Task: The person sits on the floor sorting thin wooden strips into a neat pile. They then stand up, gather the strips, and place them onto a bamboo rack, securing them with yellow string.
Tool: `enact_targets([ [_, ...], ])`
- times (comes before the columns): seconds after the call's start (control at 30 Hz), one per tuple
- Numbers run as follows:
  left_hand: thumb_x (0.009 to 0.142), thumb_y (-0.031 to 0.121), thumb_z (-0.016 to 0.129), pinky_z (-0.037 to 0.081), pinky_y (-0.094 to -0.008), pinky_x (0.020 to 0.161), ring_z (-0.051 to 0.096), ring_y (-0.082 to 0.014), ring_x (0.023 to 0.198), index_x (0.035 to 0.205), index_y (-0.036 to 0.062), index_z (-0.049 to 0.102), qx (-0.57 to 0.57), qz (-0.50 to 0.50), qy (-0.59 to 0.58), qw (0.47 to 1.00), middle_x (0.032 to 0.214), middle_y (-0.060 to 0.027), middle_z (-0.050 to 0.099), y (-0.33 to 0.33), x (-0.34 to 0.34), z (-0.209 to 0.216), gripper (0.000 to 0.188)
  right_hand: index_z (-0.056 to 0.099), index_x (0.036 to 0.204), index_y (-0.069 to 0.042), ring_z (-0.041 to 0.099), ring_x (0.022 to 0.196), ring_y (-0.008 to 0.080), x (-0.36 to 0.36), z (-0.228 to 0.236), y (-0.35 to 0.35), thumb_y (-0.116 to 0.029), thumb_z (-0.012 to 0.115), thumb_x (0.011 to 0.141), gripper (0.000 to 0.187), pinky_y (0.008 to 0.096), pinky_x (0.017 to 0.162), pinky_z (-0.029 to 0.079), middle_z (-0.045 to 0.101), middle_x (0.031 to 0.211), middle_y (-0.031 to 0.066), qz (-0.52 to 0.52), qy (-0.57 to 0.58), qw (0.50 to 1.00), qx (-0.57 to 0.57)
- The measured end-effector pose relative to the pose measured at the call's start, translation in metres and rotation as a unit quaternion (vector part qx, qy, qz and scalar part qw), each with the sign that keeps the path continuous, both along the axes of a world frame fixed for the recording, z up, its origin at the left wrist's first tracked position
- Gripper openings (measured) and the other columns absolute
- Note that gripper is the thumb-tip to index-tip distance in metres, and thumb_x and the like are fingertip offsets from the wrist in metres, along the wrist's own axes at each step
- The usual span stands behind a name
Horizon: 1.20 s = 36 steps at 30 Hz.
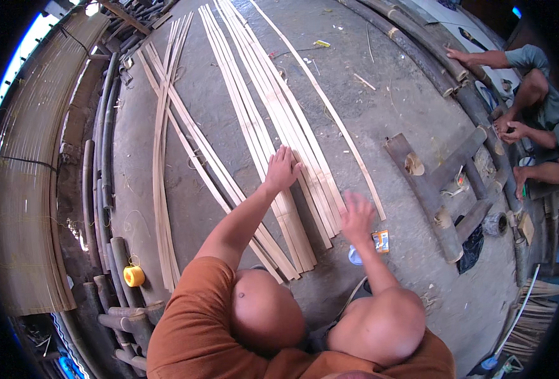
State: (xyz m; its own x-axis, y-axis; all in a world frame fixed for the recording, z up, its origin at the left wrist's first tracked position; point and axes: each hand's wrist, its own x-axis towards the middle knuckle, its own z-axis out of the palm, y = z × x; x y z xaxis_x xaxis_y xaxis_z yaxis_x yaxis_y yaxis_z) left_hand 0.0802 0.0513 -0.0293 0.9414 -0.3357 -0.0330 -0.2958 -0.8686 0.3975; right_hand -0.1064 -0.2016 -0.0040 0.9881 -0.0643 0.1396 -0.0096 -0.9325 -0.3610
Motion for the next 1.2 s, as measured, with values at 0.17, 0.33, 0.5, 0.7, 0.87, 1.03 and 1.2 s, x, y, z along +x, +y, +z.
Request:
enact_targets([
  [0.17, 0.094, 0.049, 0.054, 0.019, -0.0568, 0.117, 0.025, -0.0433, 0.145, 0.15, -0.0004, 0.03, 0.063, 0.016, 0.042, 0.997, 0.156, -0.023, 0.03, -0.009, -0.038, 0.007, 0.079, 0.053, 0.128, -0.008, 0.054, 0.106, 0.0386, 0.014, -0.006, -0.08, -0.033, 0.061, 0.092, 0.044, 0.0489, 0.089, 0.045, 0.056, 0.118, 0.0191, -0.098, 0.017, 0.995, -0.032],
  [0.33, 0.093, 0.051, 0.055, 0.021, -0.0568, 0.115, 0.024, -0.0452, 0.145, 0.151, 0.0002, 0.028, 0.026, 0.002, 0.05, 0.998, 0.158, -0.0231, 0.026, 0.001, -0.034, 0.008, 0.081, 0.054, 0.12, -0.008, 0.066, 0.083, 0.0431, 0.024, 0.025, -0.066, -0.027, 0.057, 0.096, 0.032, 0.0532, 0.071, 0.05, 0.068, 0.09, 0.0218, -0.096, 0.134, 0.982, 0.09],
  [0.5, 0.095, 0.048, 0.053, 0.021, -0.0556, 0.116, 0.024, -0.0444, 0.145, 0.152, 0.0003, 0.025, 0.028, 0.031, -0.012, 0.999, 0.158, -0.0272, 0.023, 0.016, -0.046, 0.007, 0.079, 0.052, 0.13, -0.01, 0.068, 0.07, 0.0403, -0.008, 0.062, 0.003, -0.022, 0.052, 0.099, 0.034, 0.05, 0.061, 0.051, 0.068, 0.074, 0.0191, -0.021, 0.019, 0.955, 0.296],
  [0.7, 0.096, 0.049, 0.051, 0.022, -0.0556, 0.117, 0.024, -0.0412, 0.146, 0.152, 0.0006, 0.024, 0.042, -0.005, 0.027, 0.999, 0.159, -0.0261, 0.02, 0.036, -0.064, 0.007, 0.079, 0.051, 0.133, -0.01, 0.067, 0.063, 0.0334, -0.058, 0.033, 0.052, -0.019, 0.054, 0.098, 0.036, 0.0436, 0.057, 0.049, 0.065, 0.072, 0.0186, -0.028, 0.055, 0.909, 0.411],
  [0.87, 0.097, 0.052, 0.048, 0.021, -0.0537, 0.118, 0.021, -0.0397, 0.148, 0.153, 0.0003, 0.022, 0.071, -0.045, 0.06, 0.995, 0.161, -0.0235, 0.018, 0.045, -0.077, 0.009, 0.08, 0.05, 0.133, -0.01, 0.056, 0.053, 0.013, -0.066, 0.002, 0.059, -0.019, 0.051, 0.101, 0.033, 0.0331, 0.052, 0.045, 0.056, 0.059, 0.0042, -0.014, 0.096, 0.916, 0.39],
  [1.03, 0.097, 0.053, 0.046, 0.021, -0.0534, 0.119, 0.02, -0.0391, 0.149, 0.153, 0.0003, 0.022, 0.066, -0.049, 0.085, 0.993, 0.161, -0.0232, 0.017, 0.043, -0.075, 0.016, 0.081, 0.053, 0.132, -0.016, 0.067, 0.064, 0.0307, -0.061, 0.009, 0.064, -0.024, 0.054, 0.099, 0.034, 0.0454, 0.061, 0.049, 0.065, 0.069, 0.0158, -0.044, 0.138, 0.915, 0.378],
  [1.2, 0.097, 0.052, 0.049, 0.02, -0.0529, 0.119, 0.019, -0.0393, 0.149, 0.154, 0.0014, 0.022, 0.077, -0.041, 0.092, 0.992, 0.161, -0.0234, 0.016, 0.042, -0.075, 0.018, 0.081, 0.052, 0.134, -0.013, 0.064, 0.059, 0.0264, -0.055, 0.028, 0.072, -0.022, 0.053, 0.099, 0.036, 0.0416, 0.059, 0.049, 0.064, 0.067, 0.0131, -0.044, 0.167, 0.893, 0.415],
])
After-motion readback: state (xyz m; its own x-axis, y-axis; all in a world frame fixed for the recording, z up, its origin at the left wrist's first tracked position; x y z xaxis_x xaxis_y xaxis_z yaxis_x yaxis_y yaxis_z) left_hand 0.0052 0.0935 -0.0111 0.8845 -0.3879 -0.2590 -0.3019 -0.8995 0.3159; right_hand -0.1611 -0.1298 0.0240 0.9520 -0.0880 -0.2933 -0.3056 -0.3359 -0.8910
